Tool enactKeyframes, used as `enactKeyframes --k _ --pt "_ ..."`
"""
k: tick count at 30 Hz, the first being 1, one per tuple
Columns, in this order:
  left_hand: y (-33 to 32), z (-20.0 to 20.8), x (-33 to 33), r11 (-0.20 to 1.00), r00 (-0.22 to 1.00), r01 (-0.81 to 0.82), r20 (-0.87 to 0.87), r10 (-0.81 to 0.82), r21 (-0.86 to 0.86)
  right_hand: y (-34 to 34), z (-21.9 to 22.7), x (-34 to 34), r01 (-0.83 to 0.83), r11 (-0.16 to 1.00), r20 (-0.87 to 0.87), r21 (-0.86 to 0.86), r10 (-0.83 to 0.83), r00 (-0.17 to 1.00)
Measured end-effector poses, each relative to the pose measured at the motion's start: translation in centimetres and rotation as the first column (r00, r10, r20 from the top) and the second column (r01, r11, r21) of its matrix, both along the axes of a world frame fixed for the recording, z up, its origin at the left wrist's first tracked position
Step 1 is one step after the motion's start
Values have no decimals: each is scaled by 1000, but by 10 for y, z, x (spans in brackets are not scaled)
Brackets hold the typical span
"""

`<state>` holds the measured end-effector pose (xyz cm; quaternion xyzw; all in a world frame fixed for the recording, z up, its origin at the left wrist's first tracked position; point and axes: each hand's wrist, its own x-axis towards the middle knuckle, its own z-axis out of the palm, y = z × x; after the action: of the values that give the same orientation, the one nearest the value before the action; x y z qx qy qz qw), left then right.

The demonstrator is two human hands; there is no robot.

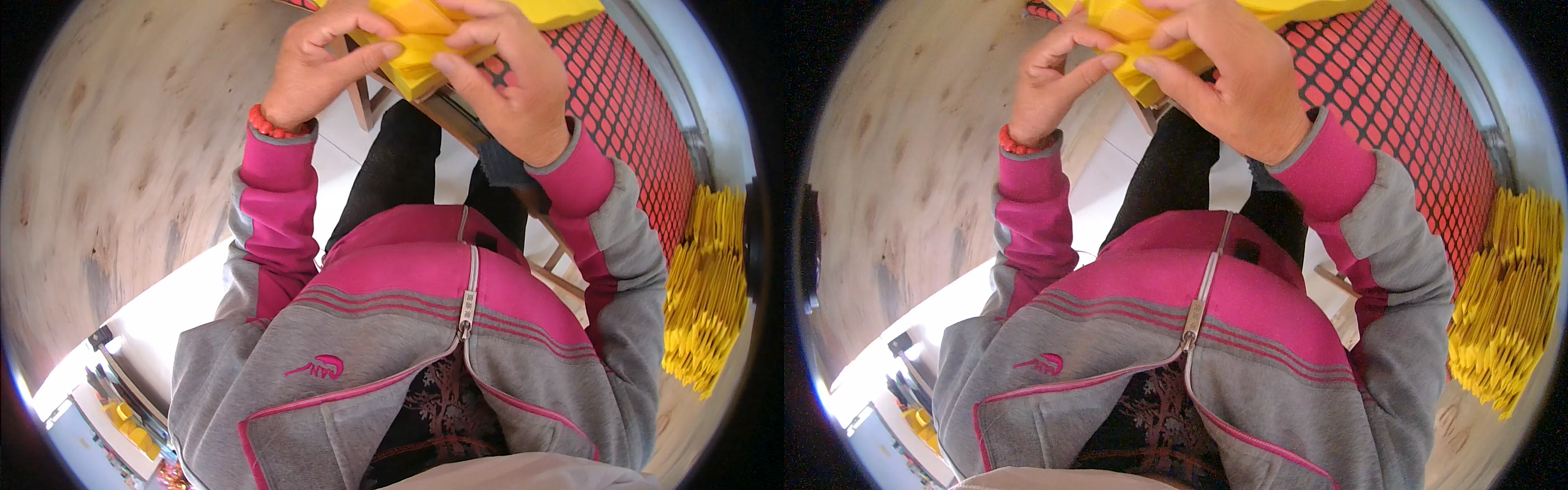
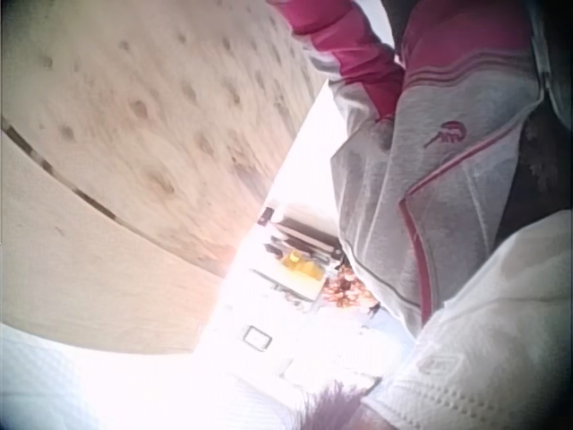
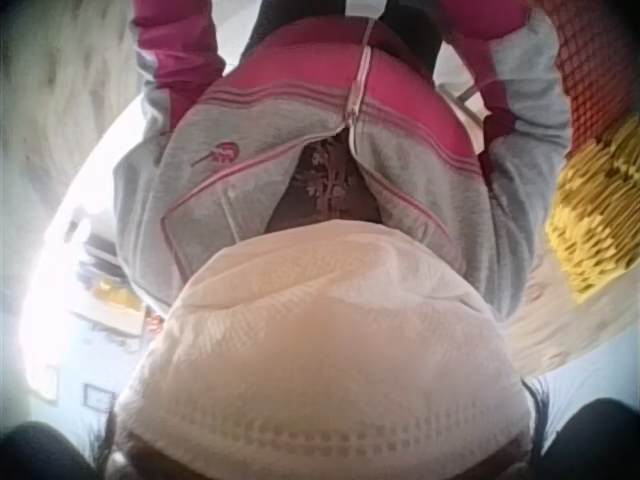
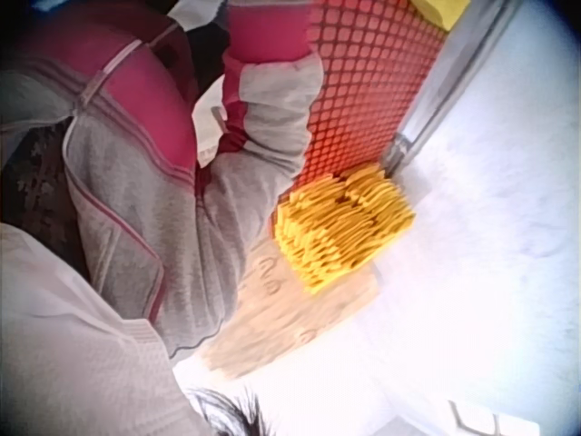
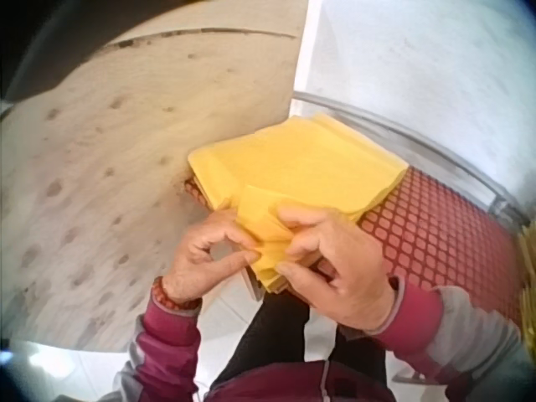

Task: The person folds yellow paper sheets by hand on a patterned table, pressing the creases and stacking the folded sheets into a growing pile. The person repeats this process for multiple sheets throughout the clip.

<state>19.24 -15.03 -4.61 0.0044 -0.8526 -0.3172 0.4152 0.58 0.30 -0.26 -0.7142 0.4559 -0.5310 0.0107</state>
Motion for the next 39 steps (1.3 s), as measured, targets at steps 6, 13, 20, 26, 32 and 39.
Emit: enactKeyframes --k 6,13,20,26,32,39 --pt "11 -18 -5 908 994 -32 -86 74 419 75 -3 5 20 997 -233 68 -4 973" --pt "-3 -19 -10 899 972 -97 -153 178 427 152 -122 -27 465 679 -389 568 -276 879" --pt "6 -13 -22 866 942 -146 -200 270 479 173 -190 -70 602 687 -529 408 -360 769" --pt "6 -12 -17 851 946 -195 -135 295 488 163 -180 -70 634 581 -505 509 -394 767" --pt "-2 -12 -7 937 993 -42 -85 76 346 164 -102 -26 445 732 -476 516 -187 860" --pt "-2 0 2 982 992 6 125 -30 188 94 4 -8 38 966 -267 254 32 963"
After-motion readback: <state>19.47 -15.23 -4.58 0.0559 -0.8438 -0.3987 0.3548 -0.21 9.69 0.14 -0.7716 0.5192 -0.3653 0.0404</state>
